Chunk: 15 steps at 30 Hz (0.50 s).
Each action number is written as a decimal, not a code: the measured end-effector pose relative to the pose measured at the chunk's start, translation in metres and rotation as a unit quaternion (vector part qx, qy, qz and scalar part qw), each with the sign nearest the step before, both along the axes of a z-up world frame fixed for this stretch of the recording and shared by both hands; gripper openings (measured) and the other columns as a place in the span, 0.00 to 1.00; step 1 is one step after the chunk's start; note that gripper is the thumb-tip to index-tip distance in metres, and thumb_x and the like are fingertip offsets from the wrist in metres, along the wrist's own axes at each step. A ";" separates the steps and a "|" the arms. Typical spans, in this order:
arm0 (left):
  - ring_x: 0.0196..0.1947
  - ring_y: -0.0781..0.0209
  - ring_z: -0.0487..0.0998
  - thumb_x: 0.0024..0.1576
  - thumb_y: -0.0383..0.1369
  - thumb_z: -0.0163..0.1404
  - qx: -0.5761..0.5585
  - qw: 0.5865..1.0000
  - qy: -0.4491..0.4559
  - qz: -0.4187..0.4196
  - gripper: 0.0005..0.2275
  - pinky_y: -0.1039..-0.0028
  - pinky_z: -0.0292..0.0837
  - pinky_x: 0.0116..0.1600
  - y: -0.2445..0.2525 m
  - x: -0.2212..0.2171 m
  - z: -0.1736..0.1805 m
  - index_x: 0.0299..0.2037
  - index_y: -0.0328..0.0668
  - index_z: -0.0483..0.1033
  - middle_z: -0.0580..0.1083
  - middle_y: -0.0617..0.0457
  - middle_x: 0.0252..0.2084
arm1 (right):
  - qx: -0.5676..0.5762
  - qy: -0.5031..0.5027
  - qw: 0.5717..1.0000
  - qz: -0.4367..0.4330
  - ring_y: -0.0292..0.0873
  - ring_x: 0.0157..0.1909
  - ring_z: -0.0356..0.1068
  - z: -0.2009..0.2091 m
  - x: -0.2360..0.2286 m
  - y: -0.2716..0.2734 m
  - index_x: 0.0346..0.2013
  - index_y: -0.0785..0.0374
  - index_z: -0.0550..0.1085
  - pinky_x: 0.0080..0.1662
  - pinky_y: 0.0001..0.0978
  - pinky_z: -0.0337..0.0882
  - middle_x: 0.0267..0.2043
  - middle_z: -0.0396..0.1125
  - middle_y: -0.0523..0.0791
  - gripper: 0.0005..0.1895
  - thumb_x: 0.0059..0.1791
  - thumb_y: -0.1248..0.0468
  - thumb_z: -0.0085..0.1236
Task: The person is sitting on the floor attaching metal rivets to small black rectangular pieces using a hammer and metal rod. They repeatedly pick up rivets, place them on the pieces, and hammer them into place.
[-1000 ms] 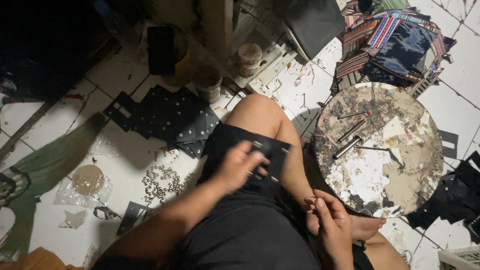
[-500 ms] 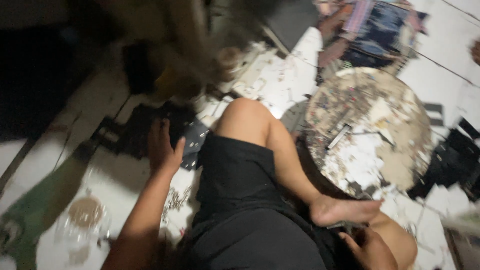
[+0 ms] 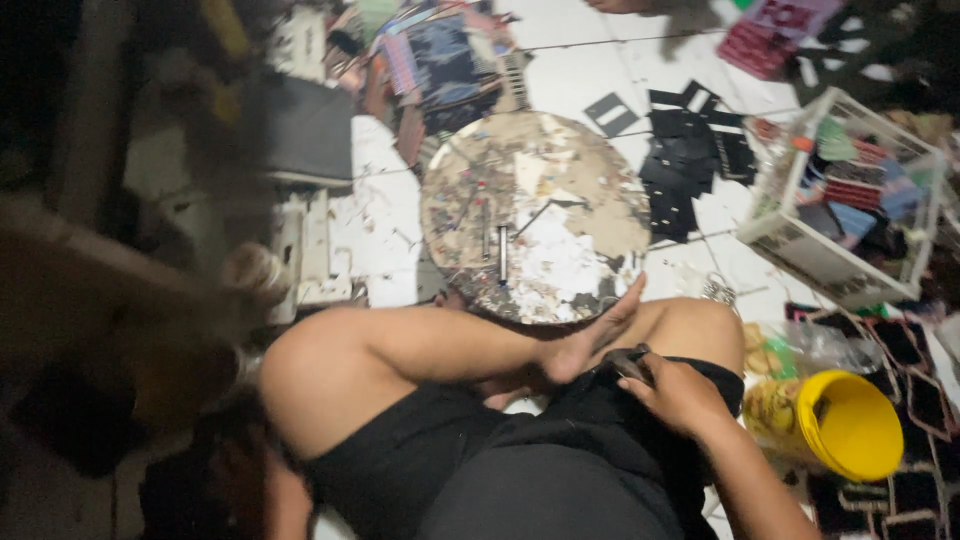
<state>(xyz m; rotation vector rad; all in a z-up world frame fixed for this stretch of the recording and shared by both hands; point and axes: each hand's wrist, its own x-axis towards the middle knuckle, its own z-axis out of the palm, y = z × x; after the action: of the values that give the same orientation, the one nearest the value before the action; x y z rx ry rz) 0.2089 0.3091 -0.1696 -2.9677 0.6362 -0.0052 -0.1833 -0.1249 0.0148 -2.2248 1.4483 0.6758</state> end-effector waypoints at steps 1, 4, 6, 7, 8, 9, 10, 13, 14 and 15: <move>0.73 0.34 0.60 0.31 0.40 0.68 -0.004 1.000 -0.004 -0.014 0.51 0.37 0.60 0.66 -0.005 0.002 0.000 0.73 0.49 0.61 0.63 0.33 0.73 | -0.004 -0.004 1.000 -0.014 0.58 0.48 0.76 0.010 0.001 0.006 0.47 0.53 0.74 0.45 0.46 0.71 0.46 0.77 0.52 0.25 0.50 0.38 0.53; 0.72 0.34 0.61 0.32 0.39 0.65 -0.018 0.999 -0.031 -0.036 0.50 0.38 0.61 0.63 -0.013 0.004 -0.003 0.73 0.50 0.61 0.62 0.34 0.74 | 0.032 -0.104 0.993 -0.044 0.62 0.51 0.78 0.037 0.011 0.017 0.55 0.63 0.76 0.48 0.51 0.79 0.46 0.77 0.59 0.25 0.51 0.48 0.57; 0.70 0.34 0.62 0.33 0.37 0.61 -0.029 0.997 -0.061 -0.040 0.48 0.39 0.64 0.60 -0.008 0.003 -0.007 0.72 0.52 0.60 0.61 0.35 0.75 | 0.056 -0.146 0.987 -0.048 0.60 0.47 0.80 0.054 0.016 0.027 0.52 0.64 0.77 0.44 0.48 0.79 0.43 0.78 0.60 0.26 0.46 0.51 0.65; 0.70 0.34 0.62 0.33 0.37 0.61 -0.031 0.996 -0.066 -0.041 0.48 0.39 0.64 0.60 -0.001 0.004 -0.011 0.72 0.52 0.60 0.61 0.35 0.75 | 0.054 -0.151 0.986 -0.049 0.60 0.47 0.80 0.046 0.014 0.027 0.52 0.64 0.77 0.44 0.48 0.79 0.43 0.78 0.60 0.26 0.46 0.51 0.65; 0.69 0.34 0.63 0.33 0.36 0.58 -0.035 0.995 -0.079 -0.041 0.47 0.40 0.65 0.59 0.006 0.002 -0.016 0.72 0.54 0.60 0.60 0.36 0.76 | 0.050 -0.145 0.988 -0.019 0.49 0.40 0.75 0.040 0.012 0.026 0.43 0.58 0.76 0.41 0.40 0.70 0.37 0.76 0.50 0.20 0.47 0.48 0.65; 0.68 0.34 0.64 0.33 0.35 0.56 -0.039 0.994 -0.091 -0.041 0.46 0.40 0.66 0.57 0.013 0.000 -0.021 0.72 0.55 0.60 0.60 0.36 0.76 | 0.046 -0.139 0.989 0.011 0.38 0.33 0.70 0.033 0.009 0.025 0.34 0.51 0.74 0.38 0.31 0.61 0.30 0.73 0.40 0.17 0.47 0.44 0.64; 0.68 0.34 0.64 0.33 0.35 0.56 -0.042 0.994 -0.095 -0.043 0.46 0.40 0.66 0.57 0.016 0.001 -0.035 0.72 0.55 0.60 0.60 0.36 0.76 | 0.042 -0.143 0.989 0.009 0.38 0.33 0.70 0.038 0.013 0.029 0.34 0.51 0.74 0.38 0.31 0.61 0.30 0.73 0.40 0.17 0.47 0.44 0.64; 0.73 0.19 0.55 0.36 0.48 0.52 -0.195 0.976 -0.079 -0.056 0.48 0.20 0.50 0.63 0.023 0.005 -0.066 0.75 0.51 0.57 0.56 0.28 0.77 | 0.064 -0.195 0.979 0.008 0.35 0.31 0.69 0.052 0.024 0.041 0.37 0.49 0.77 0.37 0.30 0.62 0.29 0.74 0.38 0.12 0.47 0.48 0.66; 0.71 0.16 0.58 0.32 0.44 0.56 -0.212 0.968 -0.109 -0.072 0.48 0.21 0.51 0.66 0.023 0.005 -0.069 0.72 0.47 0.63 0.59 0.25 0.75 | 0.069 -0.206 0.976 0.031 0.35 0.33 0.71 0.056 0.029 0.044 0.38 0.50 0.77 0.38 0.30 0.63 0.31 0.75 0.37 0.13 0.47 0.48 0.65; 0.68 0.13 0.61 0.29 0.40 0.59 -0.229 0.959 -0.139 -0.088 0.48 0.23 0.51 0.68 0.023 0.006 -0.072 0.70 0.42 0.68 0.63 0.22 0.73 | 0.073 -0.217 0.972 0.054 0.35 0.34 0.73 0.061 0.033 0.046 0.40 0.50 0.77 0.39 0.30 0.65 0.33 0.77 0.37 0.13 0.48 0.48 0.65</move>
<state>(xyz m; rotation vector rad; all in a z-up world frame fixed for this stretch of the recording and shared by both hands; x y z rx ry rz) 0.2145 0.3318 -0.2414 -3.2258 0.9661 -0.6573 -0.1507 -0.0785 0.0761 -2.1729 1.0341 0.2864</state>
